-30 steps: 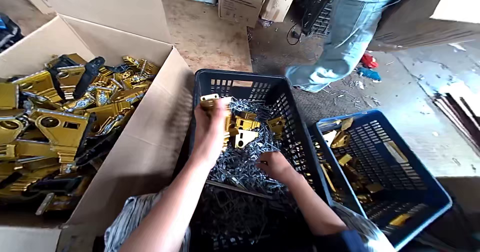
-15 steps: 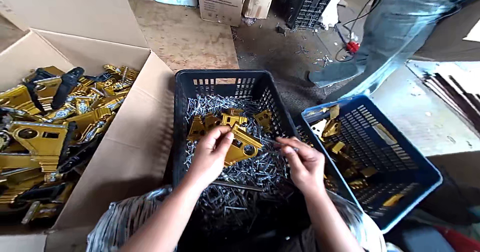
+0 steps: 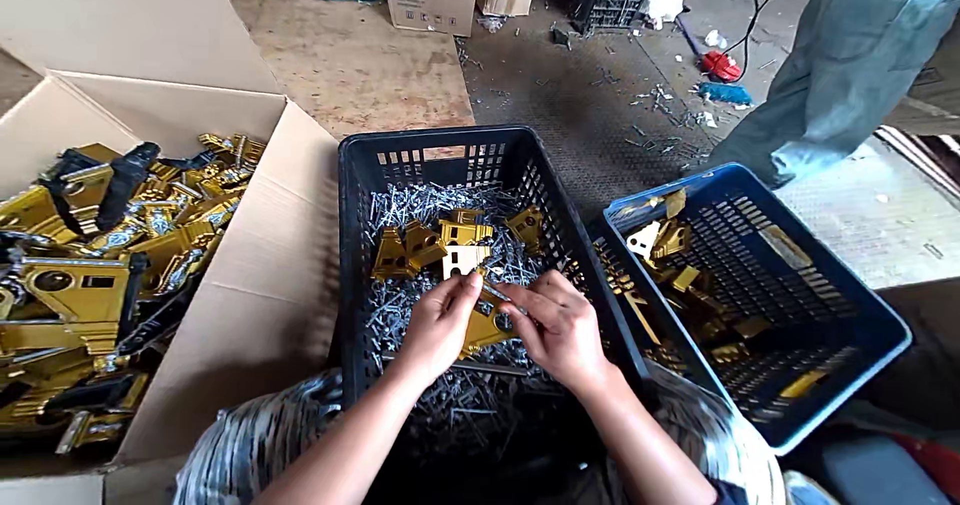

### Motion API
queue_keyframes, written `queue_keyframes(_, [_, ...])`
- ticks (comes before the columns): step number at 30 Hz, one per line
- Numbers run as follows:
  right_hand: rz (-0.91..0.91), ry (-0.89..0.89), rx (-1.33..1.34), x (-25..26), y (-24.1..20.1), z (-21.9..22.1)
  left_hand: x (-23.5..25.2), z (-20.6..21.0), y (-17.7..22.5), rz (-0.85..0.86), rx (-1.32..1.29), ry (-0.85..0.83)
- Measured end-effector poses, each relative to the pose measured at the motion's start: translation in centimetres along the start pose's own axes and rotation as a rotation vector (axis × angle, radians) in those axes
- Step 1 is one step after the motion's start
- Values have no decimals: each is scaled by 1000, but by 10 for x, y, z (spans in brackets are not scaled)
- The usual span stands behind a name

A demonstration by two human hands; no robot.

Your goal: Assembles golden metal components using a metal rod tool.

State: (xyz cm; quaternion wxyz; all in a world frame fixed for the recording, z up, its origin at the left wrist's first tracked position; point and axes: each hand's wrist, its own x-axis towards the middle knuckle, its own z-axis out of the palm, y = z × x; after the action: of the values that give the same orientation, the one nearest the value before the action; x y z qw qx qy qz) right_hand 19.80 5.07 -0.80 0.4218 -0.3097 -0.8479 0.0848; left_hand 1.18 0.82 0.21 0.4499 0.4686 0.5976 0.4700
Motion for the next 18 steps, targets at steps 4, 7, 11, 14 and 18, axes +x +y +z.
queue_keyframes(4, [187, -177, 49, 0, -7, -15, 8, -6, 2, 140, 46, 165])
queue_keyframes(7, [307, -219, 152, -3, -5, -18, 8, -7, 3, 312, 97, 181])
queue_keyframes(11, [415, -130, 528, -6, -5, -19, 12, -12, 1, 381, 7, 60])
queue_keyframes(14, [417, -232, 990, -4, -4, -25, 9, -16, 1, 344, -209, -198])
queue_keyframes(18, [389, -165, 1351, -1, -14, -11, 5, -7, -2, 245, -440, -408])
